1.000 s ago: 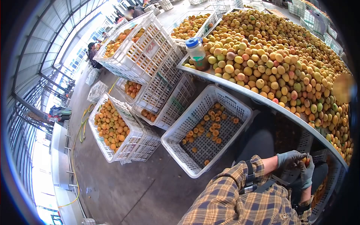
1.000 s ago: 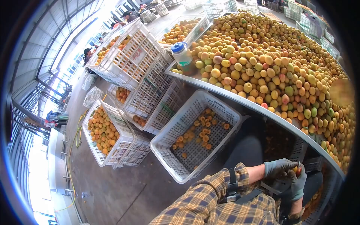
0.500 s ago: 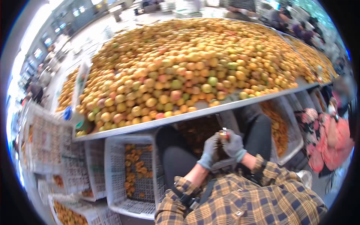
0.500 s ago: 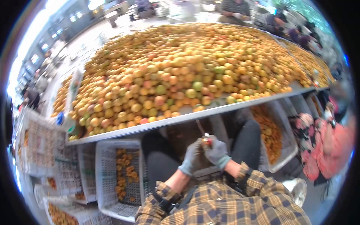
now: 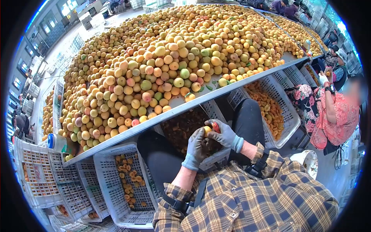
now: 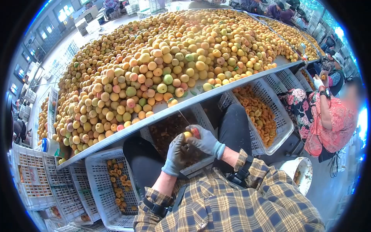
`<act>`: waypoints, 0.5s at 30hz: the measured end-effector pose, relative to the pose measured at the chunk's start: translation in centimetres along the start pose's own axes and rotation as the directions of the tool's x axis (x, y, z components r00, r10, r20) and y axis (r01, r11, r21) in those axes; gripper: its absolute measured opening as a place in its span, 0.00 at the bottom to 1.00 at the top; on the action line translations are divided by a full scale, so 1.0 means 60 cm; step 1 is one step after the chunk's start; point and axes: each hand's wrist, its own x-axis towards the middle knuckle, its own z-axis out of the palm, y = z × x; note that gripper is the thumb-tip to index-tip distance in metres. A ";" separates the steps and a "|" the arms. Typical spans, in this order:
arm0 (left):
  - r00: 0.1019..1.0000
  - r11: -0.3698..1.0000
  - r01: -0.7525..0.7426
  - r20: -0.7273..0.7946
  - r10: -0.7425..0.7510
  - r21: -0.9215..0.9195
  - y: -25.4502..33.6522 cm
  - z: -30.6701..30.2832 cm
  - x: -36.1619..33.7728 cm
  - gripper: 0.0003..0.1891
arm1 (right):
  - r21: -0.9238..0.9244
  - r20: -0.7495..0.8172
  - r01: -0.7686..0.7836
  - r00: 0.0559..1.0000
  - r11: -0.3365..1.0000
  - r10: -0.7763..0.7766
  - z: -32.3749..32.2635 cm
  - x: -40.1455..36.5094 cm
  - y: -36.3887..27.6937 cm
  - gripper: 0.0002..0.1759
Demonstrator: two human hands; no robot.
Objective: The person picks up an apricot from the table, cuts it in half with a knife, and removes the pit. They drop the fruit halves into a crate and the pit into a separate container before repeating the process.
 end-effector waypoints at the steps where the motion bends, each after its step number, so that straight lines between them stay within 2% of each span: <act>1: 1.000 1.000 -0.010 0.003 0.010 0.014 0.000 0.001 -0.001 0.14 | -0.036 0.011 0.006 1.000 0.999 -0.005 -0.006 -0.004 -0.001 0.30; 2: 1.000 1.000 -0.010 0.001 0.010 0.015 -0.004 -0.004 0.002 0.14 | -0.155 0.000 0.050 0.999 0.987 -0.051 -0.009 -0.007 -0.003 0.29; 3: 0.998 0.999 0.038 0.044 -0.040 0.031 -0.010 -0.016 0.008 0.14 | -0.148 0.000 0.050 0.999 0.988 -0.051 -0.012 -0.010 -0.006 0.29; 5: 0.984 0.990 0.128 0.114 -0.135 0.063 -0.014 -0.038 0.016 0.16 | -0.219 0.004 -0.096 0.995 0.971 0.099 -0.015 -0.010 -0.016 0.28; 7: 0.971 0.969 0.239 0.050 -0.236 -0.060 -0.004 -0.009 0.002 0.16 | -0.239 -0.001 -0.073 0.997 0.968 0.075 -0.015 -0.012 -0.029 0.26; 8: 0.961 0.958 0.275 0.064 -0.270 -0.083 0.003 0.005 -0.005 0.16 | -0.212 0.041 -0.035 0.998 0.977 0.045 -0.017 -0.014 -0.033 0.26; 9: 0.955 0.966 0.258 0.146 -0.258 0.019 0.001 -0.015 0.002 0.20 | -0.184 0.080 0.005 0.997 0.983 0.010 -0.019 -0.015 -0.035 0.25; 10: 0.955 0.967 0.252 0.151 -0.256 0.045 -0.001 -0.022 0.006 0.20 | -0.188 0.083 0.079 0.994 0.979 -0.064 -0.019 -0.017 -0.033 0.25; 13: 0.955 0.973 0.212 0.190 -0.226 0.093 -0.006 -0.031 0.008 0.20 | -0.374 0.083 0.139 0.990 0.917 -0.116 -0.017 -0.022 -0.036 0.27; 14: 0.959 0.976 0.202 0.184 -0.215 0.084 -0.011 -0.031 0.007 0.20 | -0.370 0.089 0.149 0.988 0.917 -0.125 -0.018 -0.021 -0.040 0.27; 15: 0.962 0.978 0.195 0.177 -0.206 0.074 -0.012 -0.024 0.002 0.20 | -0.460 0.078 0.123 0.992 0.879 -0.099 -0.016 -0.023 -0.050 0.26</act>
